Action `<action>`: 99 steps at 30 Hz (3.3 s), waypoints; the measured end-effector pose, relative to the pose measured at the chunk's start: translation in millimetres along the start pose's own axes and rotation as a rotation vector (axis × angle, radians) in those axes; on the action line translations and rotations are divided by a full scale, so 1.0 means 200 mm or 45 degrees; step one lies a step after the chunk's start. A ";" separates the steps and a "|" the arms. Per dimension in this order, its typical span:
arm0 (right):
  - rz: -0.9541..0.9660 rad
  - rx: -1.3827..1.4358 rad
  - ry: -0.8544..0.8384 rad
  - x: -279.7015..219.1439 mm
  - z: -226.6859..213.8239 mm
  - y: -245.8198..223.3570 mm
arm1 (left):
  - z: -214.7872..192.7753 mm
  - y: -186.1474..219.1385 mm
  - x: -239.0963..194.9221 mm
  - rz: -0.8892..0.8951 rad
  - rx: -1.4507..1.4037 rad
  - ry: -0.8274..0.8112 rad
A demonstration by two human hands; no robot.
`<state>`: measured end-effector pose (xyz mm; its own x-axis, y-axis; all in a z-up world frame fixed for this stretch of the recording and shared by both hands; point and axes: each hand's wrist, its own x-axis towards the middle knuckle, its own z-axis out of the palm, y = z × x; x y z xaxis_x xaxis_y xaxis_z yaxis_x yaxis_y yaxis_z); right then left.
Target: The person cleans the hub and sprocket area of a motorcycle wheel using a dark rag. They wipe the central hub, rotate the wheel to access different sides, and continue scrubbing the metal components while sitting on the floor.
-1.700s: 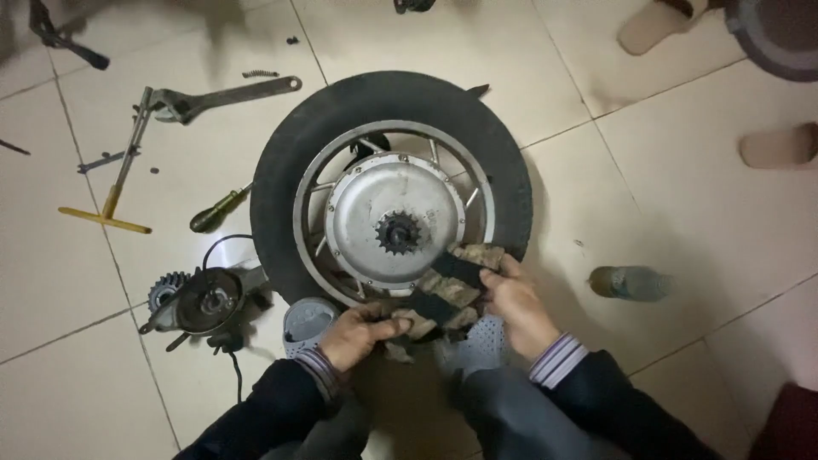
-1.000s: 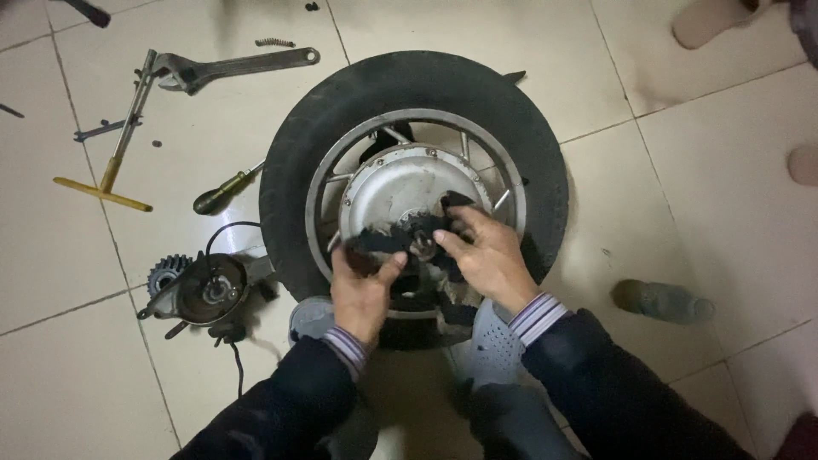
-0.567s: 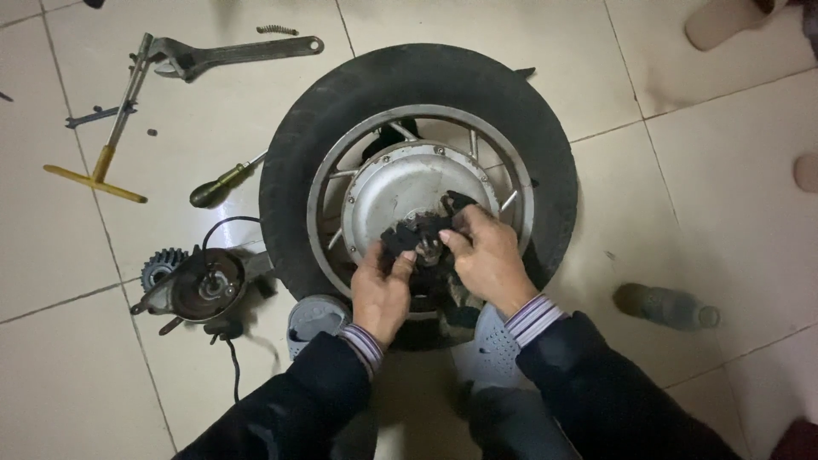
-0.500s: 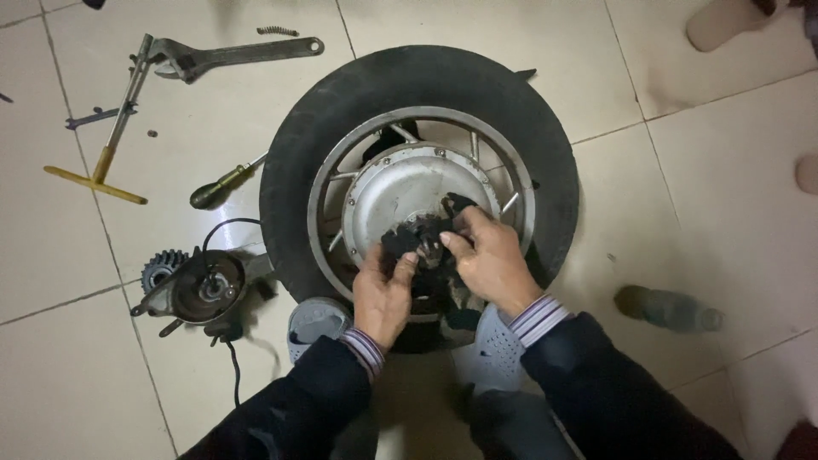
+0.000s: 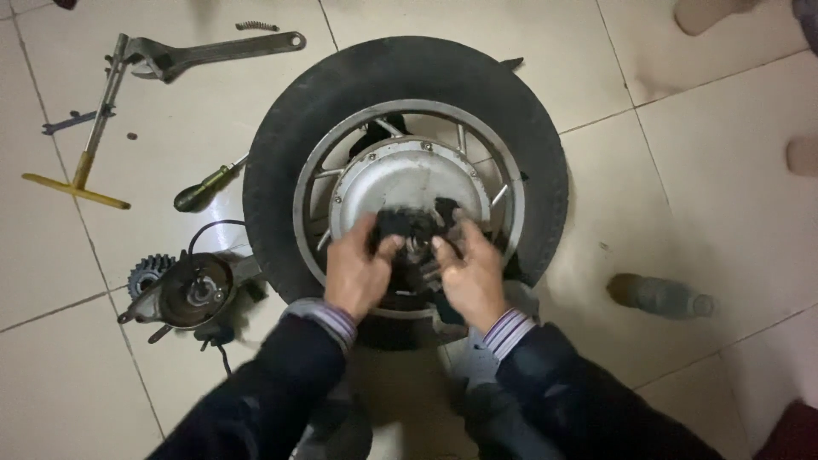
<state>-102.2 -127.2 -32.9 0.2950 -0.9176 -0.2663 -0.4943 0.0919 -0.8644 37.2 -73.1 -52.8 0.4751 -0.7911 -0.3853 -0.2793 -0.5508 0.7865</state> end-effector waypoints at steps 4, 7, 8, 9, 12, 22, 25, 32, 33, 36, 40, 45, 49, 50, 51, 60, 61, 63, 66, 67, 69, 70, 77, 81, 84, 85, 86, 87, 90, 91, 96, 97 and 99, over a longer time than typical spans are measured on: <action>0.244 0.411 0.066 -0.13 0.12 0.01 | -0.09 -0.02 0.19 0.149 0.389 -0.234; 0.493 0.543 -0.011 -0.04 0.02 0.05 | -0.12 0.02 0.09 0.225 0.136 -0.164; 0.431 0.280 0.046 -0.01 -0.01 0.13 | -0.11 -0.05 0.03 -0.016 0.007 -0.073; 0.366 0.018 0.101 0.02 -0.03 0.21 | -0.10 -0.13 -0.02 -0.257 -0.120 0.020; 0.121 -0.019 0.036 0.04 -0.07 0.05 | 0.00 -0.13 -0.20 -0.363 -0.353 0.056; -0.055 0.067 -0.097 0.12 -0.09 0.06 | 0.00 0.02 -0.16 -0.321 -0.598 -0.018; -0.236 -0.005 0.039 0.14 -0.11 0.06 | 0.01 0.04 -0.15 -0.266 -0.660 0.001; -0.750 -0.313 -0.185 0.25 -0.13 -0.06 | 0.05 0.00 -0.12 -0.268 -0.575 0.055; -0.798 -0.401 -0.271 0.28 -0.14 -0.08 | 0.06 0.00 -0.12 -0.270 -0.529 0.063; -0.769 -0.590 -0.442 0.33 -0.12 -0.03 | 0.05 0.00 -0.13 -0.297 -0.470 0.063; -0.765 -0.601 -0.399 0.32 -0.11 0.01 | 0.00 0.03 -0.10 -0.366 -0.383 -0.038; -0.498 -0.342 -0.196 0.24 -0.07 0.07 | 0.01 -0.06 -0.05 -0.035 -0.047 0.005; -0.402 -0.271 -0.088 0.16 -0.04 0.05 | -0.03 -0.02 -0.02 0.068 0.052 0.007; -0.339 -0.242 -0.061 0.15 -0.03 0.06 | -0.03 -0.02 0.00 0.104 0.099 -0.025; -0.276 -0.214 -0.035 0.13 -0.02 0.08 | -0.04 -0.03 0.03 0.141 0.146 -0.057; 0.003 -0.057 0.014 0.04 0.00 0.05 | -0.11 -0.09 0.05 0.210 0.293 -0.048; -0.004 -0.054 0.012 0.07 -0.01 0.02 | -0.09 -0.07 0.00 0.211 0.295 -0.041; -0.164 -0.201 0.103 0.10 -0.04 0.00 | -0.04 -0.06 -0.14 -0.304 -0.231 -0.058; -0.603 -0.260 -0.011 0.20 -0.08 -0.01 | 0.02 -0.06 -0.17 -0.286 -0.506 -0.080; -0.602 -0.259 -0.016 0.23 -0.10 -0.02 | 0.02 -0.05 -0.16 -0.290 -0.507 -0.077; -0.783 -0.400 -0.326 0.29 -0.11 -0.06 | 0.00 -0.01 -0.15 -0.318 -0.578 -0.006; -0.785 -0.399 -0.328 0.30 -0.10 -0.10 | 0.01 -0.03 -0.14 -0.319 -0.578 -0.003; -0.825 -0.816 -0.599 0.37 -0.09 -0.08 | 0.00 0.02 -0.11 -0.375 -0.601 0.013; -0.827 -0.861 -0.375 0.33 -0.04 0.00 | 0.03 -0.02 -0.11 -0.279 -0.461 -0.012; -0.726 -0.752 -0.365 0.31 -0.04 -0.03 | 0.01 0.03 -0.13 -0.235 -0.404 -0.010; -0.724 -0.752 -0.363 0.29 -0.05 -0.03 | 0.00 0.03 -0.12 -0.235 -0.403 -0.012; -0.651 -0.687 -0.337 0.27 -0.05 -0.03 | -0.02 0.03 -0.11 -0.151 -0.284 -0.026; -0.578 -0.621 -0.310 0.25 -0.04 -0.03 | -0.03 0.02 -0.11 -0.068 -0.165 -0.039; 0.001 -0.295 -0.305 0.10 -0.03 0.00 | -0.07 -0.08 0.07 0.220 0.094 -0.120; -0.003 -0.303 -0.309 0.06 0.01 -0.01 | -0.06 -0.01 0.16 0.218 0.086 -0.115; 0.532 -0.072 -0.253 -0.06 0.03 -0.05 | -0.07 0.00 0.32 0.438 0.512 -0.197; 0.533 -0.078 -0.229 -0.05 -0.03 -0.02 | -0.07 0.02 0.25 0.458 0.501 -0.206; 0.549 0.004 -0.162 -0.07 -0.07 0.05 | -0.15 0.01 0.07 0.212 0.107 -0.030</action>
<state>-122.4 -118.7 -31.2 0.1607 -0.7401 -0.6530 -0.5919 0.4571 -0.6638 68.9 -76.0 -41.9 0.3968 -0.8788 -0.2650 -0.4217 -0.4310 0.7977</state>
